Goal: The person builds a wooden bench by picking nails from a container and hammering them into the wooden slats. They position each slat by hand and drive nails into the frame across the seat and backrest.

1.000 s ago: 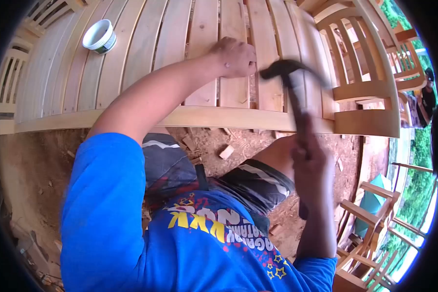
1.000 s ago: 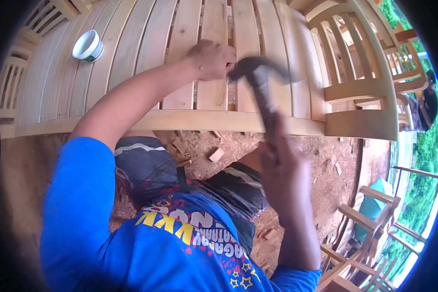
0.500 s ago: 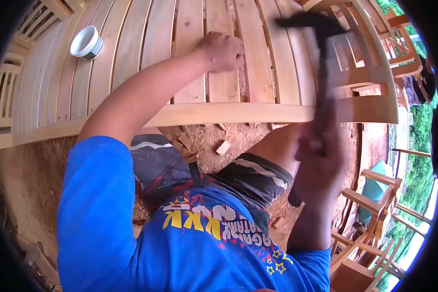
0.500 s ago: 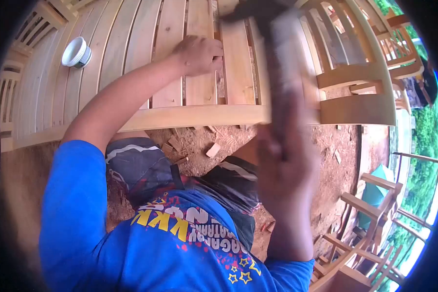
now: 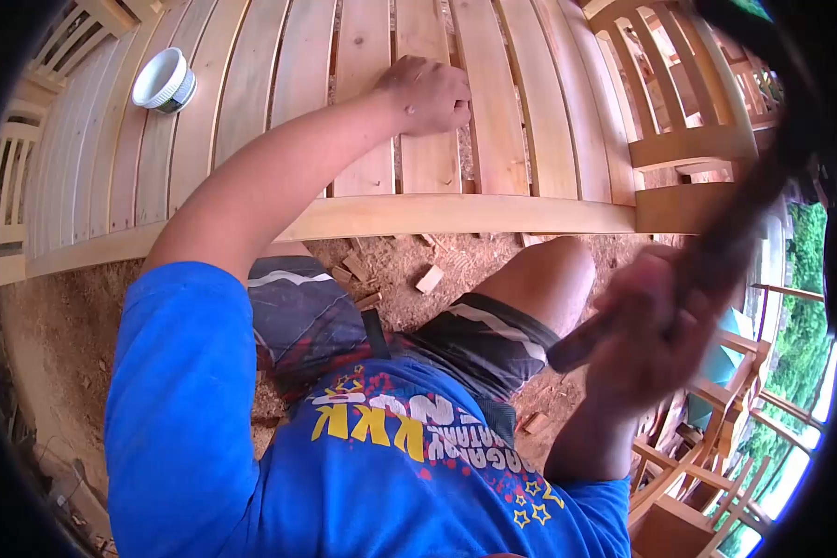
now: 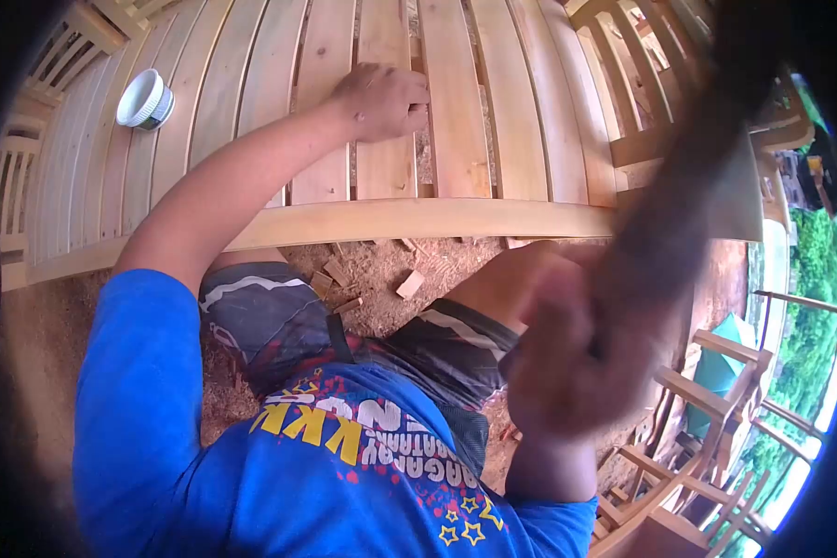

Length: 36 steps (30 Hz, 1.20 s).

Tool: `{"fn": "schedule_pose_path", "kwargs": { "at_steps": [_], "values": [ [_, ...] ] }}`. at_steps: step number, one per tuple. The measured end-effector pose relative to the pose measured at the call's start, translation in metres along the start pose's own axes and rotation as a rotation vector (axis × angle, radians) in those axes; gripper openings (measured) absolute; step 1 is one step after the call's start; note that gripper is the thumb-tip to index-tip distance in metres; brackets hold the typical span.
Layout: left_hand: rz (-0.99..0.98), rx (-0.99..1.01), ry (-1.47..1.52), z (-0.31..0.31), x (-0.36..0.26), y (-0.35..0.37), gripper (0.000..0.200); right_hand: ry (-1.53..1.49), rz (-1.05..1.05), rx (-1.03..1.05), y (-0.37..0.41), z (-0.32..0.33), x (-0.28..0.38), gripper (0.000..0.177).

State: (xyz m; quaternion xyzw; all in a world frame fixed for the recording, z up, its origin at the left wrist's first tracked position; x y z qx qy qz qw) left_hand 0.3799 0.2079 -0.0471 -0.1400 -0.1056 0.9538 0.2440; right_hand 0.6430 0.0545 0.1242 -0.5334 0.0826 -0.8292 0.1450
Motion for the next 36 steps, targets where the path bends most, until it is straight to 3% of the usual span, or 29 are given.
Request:
{"fn": "schedule_pose_path", "kwargs": {
  "at_steps": [2, 4, 6, 7, 9, 12, 15, 16, 19, 21, 23, 25, 29, 31, 32, 34, 36],
  "values": [
    [-0.018, -0.01, 0.034, -0.002, -0.001, 0.001, 0.027, -0.197, 0.126, -0.024, 0.003, 0.007, 0.007, 0.036],
    [-0.01, -0.028, 0.04, -0.001, 0.003, 0.002, 0.027, 0.208, 0.143, 0.078, 0.01, 0.004, -0.014, 0.044],
    [0.002, -0.041, 0.033, -0.003, 0.002, 0.003, 0.027, 0.626, -0.181, 0.385, 0.021, -0.02, -0.074, 0.063],
    [-0.023, -0.063, 0.035, -0.01, -0.007, 0.004, 0.027, 0.525, -0.461, 0.57, 0.027, -0.032, -0.089, 0.069],
    [-0.04, -0.146, -0.017, -0.001, 0.001, 0.0, 0.026, 0.574, -0.026, 0.368, 0.006, -0.029, -0.07, 0.072],
    [-0.008, -0.025, 0.015, -0.008, 0.003, 0.003, 0.028, 0.311, -0.114, 0.147, 0.019, -0.013, -0.04, 0.074],
    [-0.023, -0.049, 0.007, -0.001, 0.0, 0.001, 0.027, 0.256, -0.008, 0.055, 0.021, -0.008, -0.037, 0.076],
    [-0.03, -0.072, 0.022, 0.001, -0.001, 0.002, 0.026, 0.462, 0.216, 0.113, 0.013, -0.012, -0.044, 0.078],
    [-0.018, -0.084, 0.004, -0.004, 0.001, 0.007, 0.023, 0.561, -0.18, 0.531, 0.025, -0.035, -0.085, 0.073],
    [-0.01, -0.106, 0.016, 0.004, 0.006, -0.002, 0.021, 0.543, -0.207, 0.507, 0.025, -0.036, -0.087, 0.074],
    [0.023, -0.121, 0.101, 0.01, -0.003, 0.006, 0.018, 0.478, -0.091, 0.401, 0.029, -0.038, -0.093, 0.073],
    [0.049, -0.257, 0.132, 0.011, 0.005, 0.01, 0.016, 0.457, -0.07, 0.315, 0.032, -0.035, -0.108, 0.072],
    [0.23, -0.678, 0.247, 0.027, 0.041, 0.034, 0.015, 0.346, -0.254, 0.205, 0.019, -0.023, -0.138, 0.063],
    [0.382, -0.764, 0.368, 0.043, 0.062, 0.079, 0.015, 0.102, -0.463, 0.257, 0.011, -0.023, -0.143, 0.06],
    [0.338, -0.823, 0.294, 0.063, 0.063, 0.109, 0.014, -0.014, -0.506, 0.222, 0.01, -0.025, -0.148, 0.056],
    [0.265, -0.991, 0.195, 0.097, 0.081, 0.181, 0.012, -0.017, -0.629, 0.259, 0.002, -0.028, -0.156, 0.057],
    [0.32, -1.099, 0.013, 0.143, 0.102, 0.251, 0.014, 0.054, -0.712, 0.284, -0.004, -0.026, -0.174, 0.06]
  ]
}}
Point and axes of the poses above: each hand's wrist, its own y-axis away from the middle knuckle, its own z-axis out of the back of the hand, x = y × z, the point moved 5 cm from there along -y, towards the middle knuckle, and after that the axes turned 13 degrees about -z, right-handed, at the moved point
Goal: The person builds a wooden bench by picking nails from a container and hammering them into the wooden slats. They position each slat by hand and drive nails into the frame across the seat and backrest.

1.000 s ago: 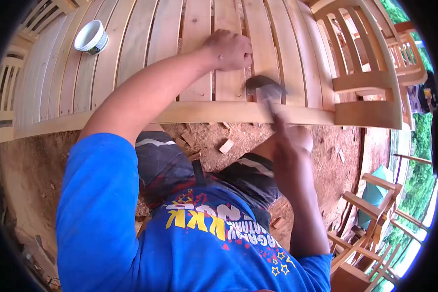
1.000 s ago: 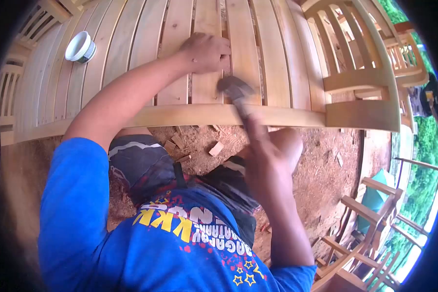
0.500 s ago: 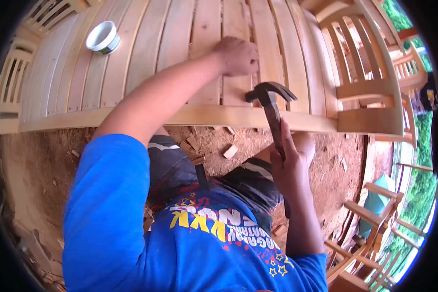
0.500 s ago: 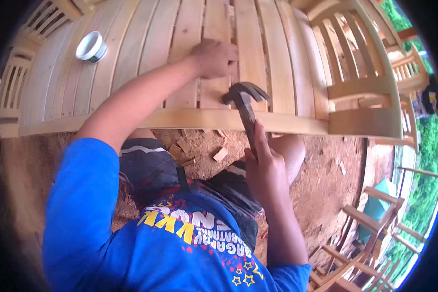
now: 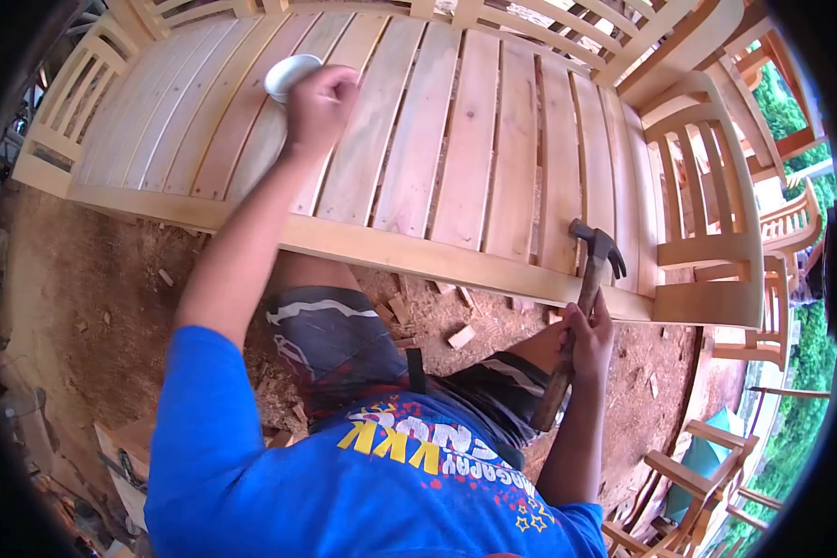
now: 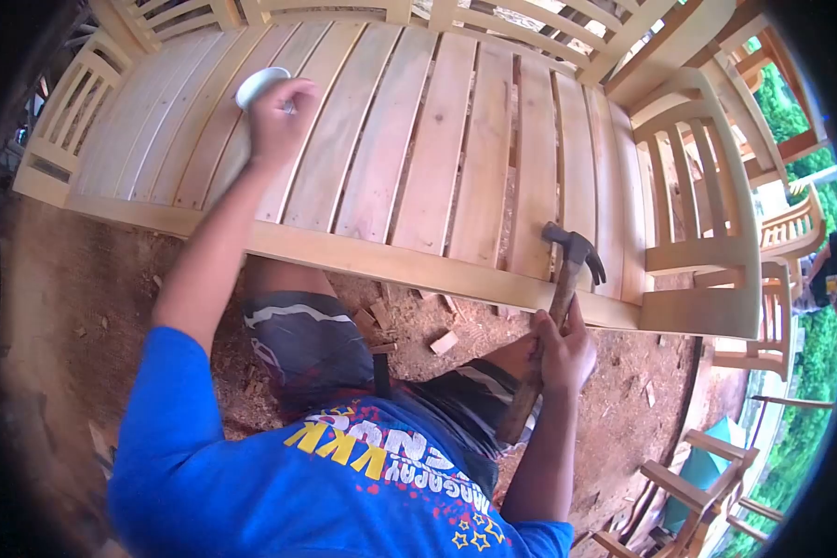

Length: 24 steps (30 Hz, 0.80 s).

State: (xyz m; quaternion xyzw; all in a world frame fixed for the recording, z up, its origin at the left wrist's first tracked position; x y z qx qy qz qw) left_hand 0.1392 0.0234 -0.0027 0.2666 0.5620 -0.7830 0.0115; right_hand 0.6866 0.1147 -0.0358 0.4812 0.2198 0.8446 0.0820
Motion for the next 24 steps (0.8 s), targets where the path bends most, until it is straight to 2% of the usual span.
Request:
{"fn": "schedule_pose_path", "kwargs": {
  "at_steps": [1, 2, 3, 5, 7, 8, 9, 10, 11, 12, 14, 17, 20, 21, 23, 24],
  "values": [
    [-0.008, -0.027, -0.16, 0.037, 0.011, -0.012, 0.017, 0.125, 0.005, -0.051, -0.004, 0.0, 0.002, 0.065],
    [0.193, 0.087, -0.396, 0.067, 0.025, -0.025, 0.02, 0.253, 0.011, -0.099, -0.006, -0.001, 0.007, 0.072],
    [0.313, 0.108, -0.449, 0.087, 0.048, -0.034, 0.025, 0.38, 0.019, -0.149, -0.007, -0.004, 0.013, 0.078],
    [0.376, 0.287, -0.582, 0.11, 0.072, -0.058, 0.028, 0.539, 0.014, -0.229, -0.001, -0.015, 0.024, 0.089],
    [0.416, 0.48, -0.559, 0.107, 0.104, -0.07, 0.029, 0.611, -0.008, -0.289, 0.007, -0.027, 0.037, 0.096],
    [0.438, 0.571, -0.545, 0.106, 0.114, -0.072, 0.03, 0.658, 0.333, -0.4, -0.037, -0.018, -0.014, 0.097],
    [0.532, 0.659, -0.58, 0.1, 0.113, -0.076, 0.028, 0.546, 0.217, -0.292, -0.033, -0.021, -0.003, 0.096],
    [0.544, 0.732, -0.567, 0.094, 0.112, -0.075, 0.028, 0.435, 0.099, -0.185, -0.015, -0.028, 0.019, 0.095],
    [0.55, 0.809, -0.55, 0.087, 0.113, -0.075, 0.028, 0.319, -0.023, -0.081, -0.004, -0.034, 0.03, 0.094],
    [0.533, 0.874, -0.587, 0.08, 0.107, -0.077, 0.029, 0.307, 0.024, -0.08, -0.023, -0.03, 0.013, 0.095],
    [0.482, 1.017, -0.654, 0.067, 0.088, -0.075, 0.031, 0.35, -0.017, -0.077, -0.019, -0.032, 0.019, 0.094],
    [0.222, 1.014, -0.844, 0.056, 0.08, -0.08, 0.023, 0.325, 0.01, -0.069, -0.02, -0.029, 0.015, 0.094],
    [0.308, 1.238, -0.901, 0.049, 0.091, -0.081, 0.048, 0.3, -0.013, -0.084, -0.026, -0.03, 0.008, 0.097],
    [0.306, 1.381, -0.893, 0.046, 0.104, -0.075, 0.047, 0.298, -0.042, -0.093, -0.027, -0.028, 0.005, 0.098],
    [0.216, 1.515, -0.881, 0.04, 0.131, -0.066, 0.041, 0.293, -0.061, -0.095, -0.019, -0.03, 0.015, 0.103],
    [0.203, 1.518, -0.859, 0.038, 0.131, -0.066, 0.038, 0.292, -0.072, -0.088, -0.029, -0.027, 0.002, 0.107]
  ]
}}
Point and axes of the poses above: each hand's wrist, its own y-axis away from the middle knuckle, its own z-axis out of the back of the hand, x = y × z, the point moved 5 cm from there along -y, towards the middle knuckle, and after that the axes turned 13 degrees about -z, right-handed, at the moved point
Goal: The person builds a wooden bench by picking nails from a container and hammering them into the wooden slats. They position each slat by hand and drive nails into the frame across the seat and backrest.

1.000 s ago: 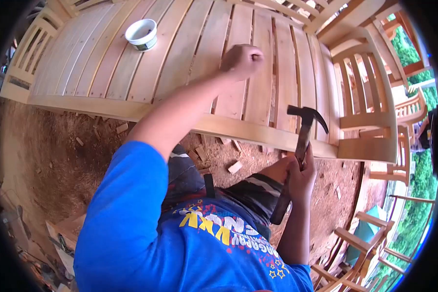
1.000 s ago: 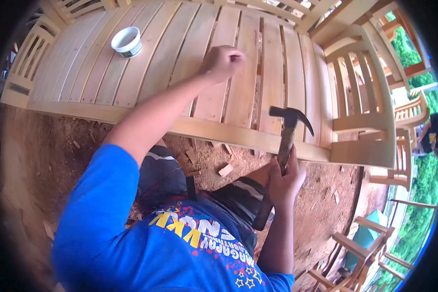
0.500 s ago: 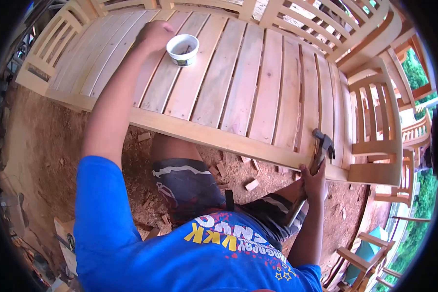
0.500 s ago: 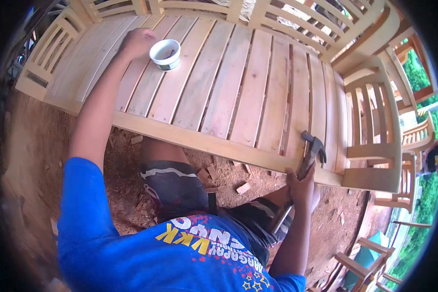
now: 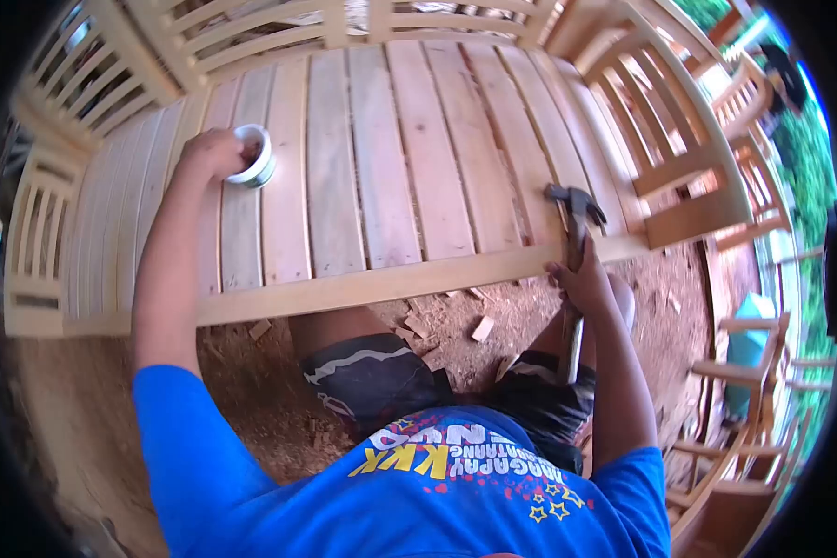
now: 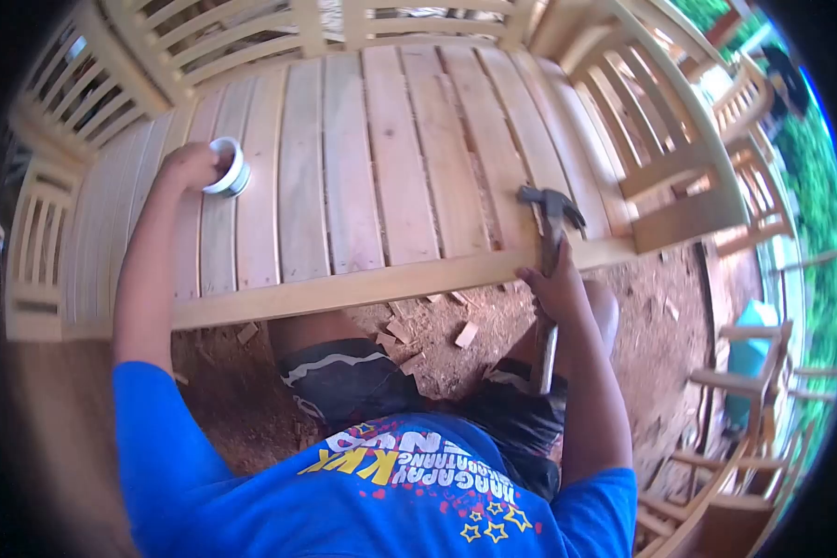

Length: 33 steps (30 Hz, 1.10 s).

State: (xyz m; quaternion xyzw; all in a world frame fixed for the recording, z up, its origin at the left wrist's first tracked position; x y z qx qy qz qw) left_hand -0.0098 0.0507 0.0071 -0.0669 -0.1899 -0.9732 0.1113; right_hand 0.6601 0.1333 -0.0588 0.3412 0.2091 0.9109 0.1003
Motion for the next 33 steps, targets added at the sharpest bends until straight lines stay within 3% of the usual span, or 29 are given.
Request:
{"fn": "schedule_pose_path", "kwargs": {
  "at_steps": [2, 5, 8, 11, 22, 25, 33],
  "values": [
    [-0.132, 0.076, 0.041, -0.008, 0.005, -0.012, 0.03, 0.001, 0.002, -0.01, 0.008, 0.001, 0.006, 0.108],
    [-0.119, 0.088, 0.126, -0.002, -0.014, -0.01, 0.027, -0.03, -0.002, -0.003, 0.005, 0.0, 0.0, 0.11],
    [-0.028, 0.032, -0.056, 0.04, -0.071, 0.019, 0.026, -0.007, -0.009, -0.007, 0.004, 0.0, 0.001, 0.112],
    [-0.001, -0.067, -0.118, 0.03, -0.076, 0.009, 0.029, -0.009, -0.131, 0.024, 0.025, 0.005, 0.021, 0.112],
    [-0.08, 0.009, 0.069, 0.026, -0.068, 0.008, 0.025, -0.08, -0.045, 0.006, 0.02, -0.001, 0.017, 0.108],
    [-0.055, 0.029, 0.288, 0.023, -0.073, 0.008, 0.024, -0.058, -0.068, 0.003, 0.018, 0.001, 0.013, 0.109],
    [-0.337, -0.27, 0.525, 0.045, -0.128, 0.004, 0.025, -0.076, -0.068, 0.012, 0.022, 0.0, 0.02, 0.11]
  ]
}}
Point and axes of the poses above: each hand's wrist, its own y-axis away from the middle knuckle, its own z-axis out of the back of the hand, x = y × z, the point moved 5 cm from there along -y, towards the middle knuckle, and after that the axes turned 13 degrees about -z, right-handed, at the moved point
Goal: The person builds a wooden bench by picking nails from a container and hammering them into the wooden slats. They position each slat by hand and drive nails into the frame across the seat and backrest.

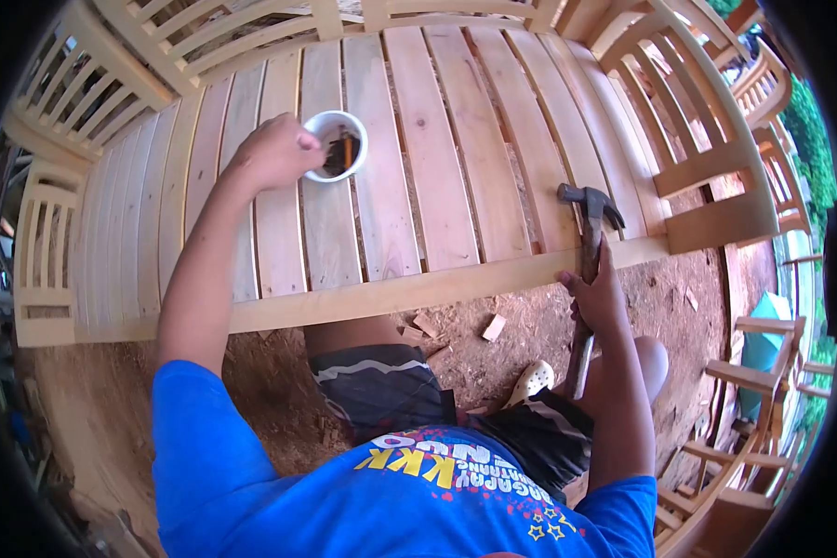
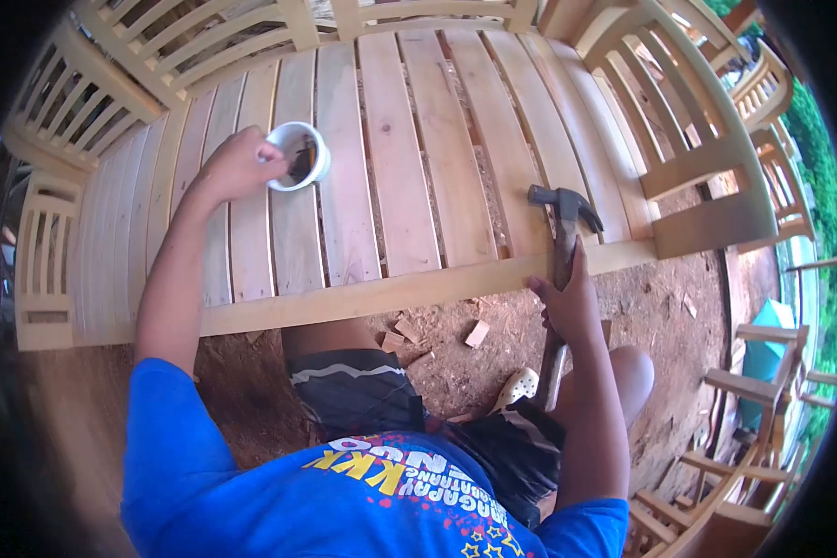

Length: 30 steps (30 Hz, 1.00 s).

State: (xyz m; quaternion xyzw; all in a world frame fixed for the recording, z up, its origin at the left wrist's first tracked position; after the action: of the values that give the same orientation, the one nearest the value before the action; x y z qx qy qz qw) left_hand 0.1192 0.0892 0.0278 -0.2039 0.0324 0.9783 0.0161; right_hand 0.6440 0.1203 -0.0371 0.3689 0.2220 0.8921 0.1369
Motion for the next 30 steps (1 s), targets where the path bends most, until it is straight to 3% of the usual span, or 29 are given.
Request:
{"fn": "schedule_pose_path", "kwargs": {
  "at_steps": [3, 6, 10, 13, 16, 21, 24, 25, 27, 28, 30],
  "values": [
    [0.058, -0.05, 0.17, -0.006, -0.007, -0.01, 0.029, -0.008, 0.0, -0.01, -0.001, -0.001, -0.001, 0.109],
    [-0.015, -0.17, 0.167, -0.016, -0.003, -0.019, 0.026, 0.009, -0.049, 0.023, 0.004, 0.0, 0.005, 0.111],
    [0.031, -0.428, 0.096, -0.011, -0.005, -0.014, 0.032, -0.005, -0.01, 0.042, 0.001, 0.0, 0.001, 0.112],
    [0.038, -0.491, 0.113, 0.005, -0.011, -0.007, 0.031, 0.024, -0.043, 0.105, 0.004, 0.002, 0.007, 0.11],
    [0.162, -0.533, 0.57, 0.007, -0.022, 0.001, 0.03, 0.066, 0.129, 0.057, -0.015, -0.003, -0.017, 0.109],
    [0.196, -0.454, 0.387, -0.007, -0.027, -0.003, 0.025, 0.105, 0.307, 0.056, -0.033, -0.005, -0.04, 0.111],
    [0.289, -0.427, 0.446, -0.005, -0.037, -0.009, 0.025, 0.13, 0.325, 0.117, -0.033, -0.001, -0.036, 0.112],
    [0.31, -0.462, 0.444, -0.007, -0.035, -0.013, 0.024, 0.129, 0.376, 0.108, -0.032, 0.001, -0.03, 0.113],
    [0.349, -0.527, 0.445, -0.01, -0.038, -0.02, 0.024, 0.124, 0.272, 0.232, -0.021, 0.011, -0.015, 0.111],
    [0.402, -0.548, 0.455, -0.01, -0.04, -0.021, 0.024, 0.097, 0.425, 0.184, -0.021, 0.011, -0.015, 0.113],
    [0.514, -0.583, 0.475, -0.014, -0.046, -0.021, 0.024, 0.138, 0.426, 0.208, -0.024, 0.011, -0.017, 0.115]
  ]
}}
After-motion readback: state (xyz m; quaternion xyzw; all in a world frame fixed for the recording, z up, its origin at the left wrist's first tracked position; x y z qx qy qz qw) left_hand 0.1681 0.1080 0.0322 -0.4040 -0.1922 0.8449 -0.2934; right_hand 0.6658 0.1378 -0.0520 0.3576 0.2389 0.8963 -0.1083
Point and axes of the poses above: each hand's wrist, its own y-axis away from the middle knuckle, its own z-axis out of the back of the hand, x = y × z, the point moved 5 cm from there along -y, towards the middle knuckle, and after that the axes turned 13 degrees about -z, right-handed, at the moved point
